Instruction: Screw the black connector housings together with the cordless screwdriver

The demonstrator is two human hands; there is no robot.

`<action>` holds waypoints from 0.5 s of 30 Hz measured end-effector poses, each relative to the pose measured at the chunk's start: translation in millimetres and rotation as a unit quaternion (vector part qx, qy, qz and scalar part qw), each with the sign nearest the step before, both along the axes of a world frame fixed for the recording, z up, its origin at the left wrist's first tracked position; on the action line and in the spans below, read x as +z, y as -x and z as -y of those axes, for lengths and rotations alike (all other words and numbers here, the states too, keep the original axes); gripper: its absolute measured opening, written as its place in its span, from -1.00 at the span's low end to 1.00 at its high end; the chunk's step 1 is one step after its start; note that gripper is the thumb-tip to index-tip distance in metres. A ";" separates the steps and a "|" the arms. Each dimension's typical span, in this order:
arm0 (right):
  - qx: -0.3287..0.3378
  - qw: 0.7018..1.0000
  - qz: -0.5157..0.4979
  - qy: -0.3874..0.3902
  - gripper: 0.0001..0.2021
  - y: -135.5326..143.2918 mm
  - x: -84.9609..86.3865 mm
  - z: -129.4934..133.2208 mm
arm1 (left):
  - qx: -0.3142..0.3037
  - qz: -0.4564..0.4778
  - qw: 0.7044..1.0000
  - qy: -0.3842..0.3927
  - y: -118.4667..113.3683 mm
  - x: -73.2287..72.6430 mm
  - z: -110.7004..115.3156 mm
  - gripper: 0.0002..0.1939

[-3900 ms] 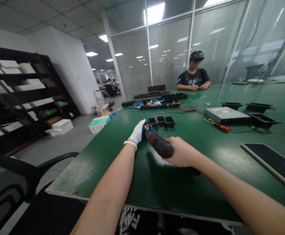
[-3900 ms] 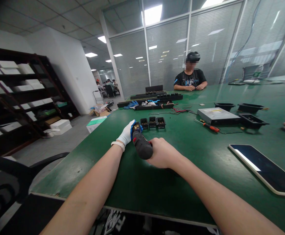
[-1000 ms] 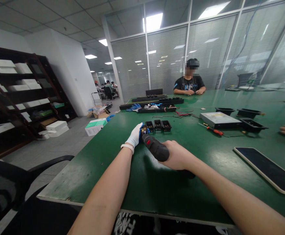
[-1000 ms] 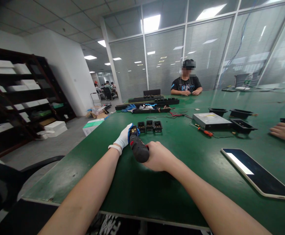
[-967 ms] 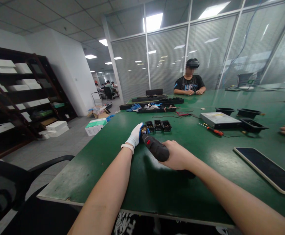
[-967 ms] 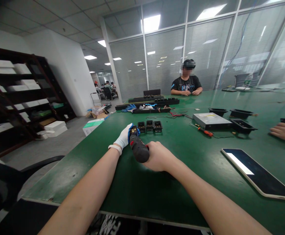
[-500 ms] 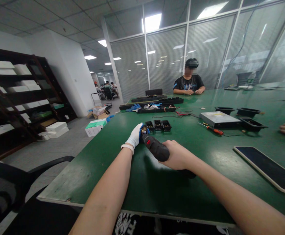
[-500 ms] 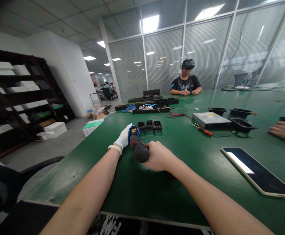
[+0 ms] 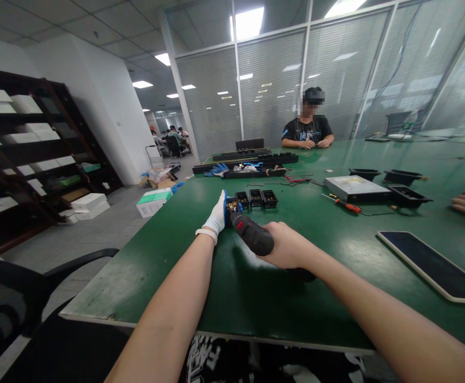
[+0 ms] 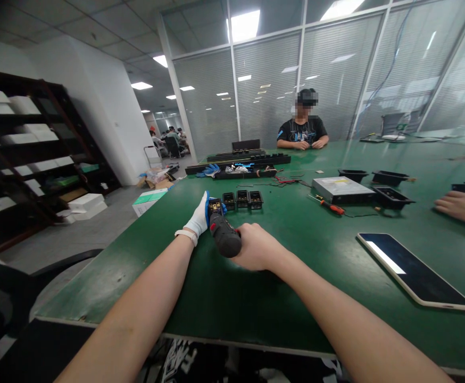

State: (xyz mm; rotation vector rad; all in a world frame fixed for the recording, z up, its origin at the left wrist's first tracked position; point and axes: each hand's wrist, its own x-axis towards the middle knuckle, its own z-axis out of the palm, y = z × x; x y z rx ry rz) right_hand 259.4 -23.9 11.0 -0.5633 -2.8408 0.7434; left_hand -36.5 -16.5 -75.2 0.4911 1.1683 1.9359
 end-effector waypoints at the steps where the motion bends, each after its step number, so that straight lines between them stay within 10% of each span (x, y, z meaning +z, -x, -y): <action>1: 0.000 1.000 0.001 0.000 -0.82 -0.2 -0.2 -0.1 | 0.001 0.003 1.000 -0.002 0.0 0.3 0.3 -0.36; 15: -0.004 1.000 0.021 -0.018 -0.88 -0.5 5.1 3.2 | 0.008 0.047 0.999 0.017 -3.5 6.0 -0.1 -0.72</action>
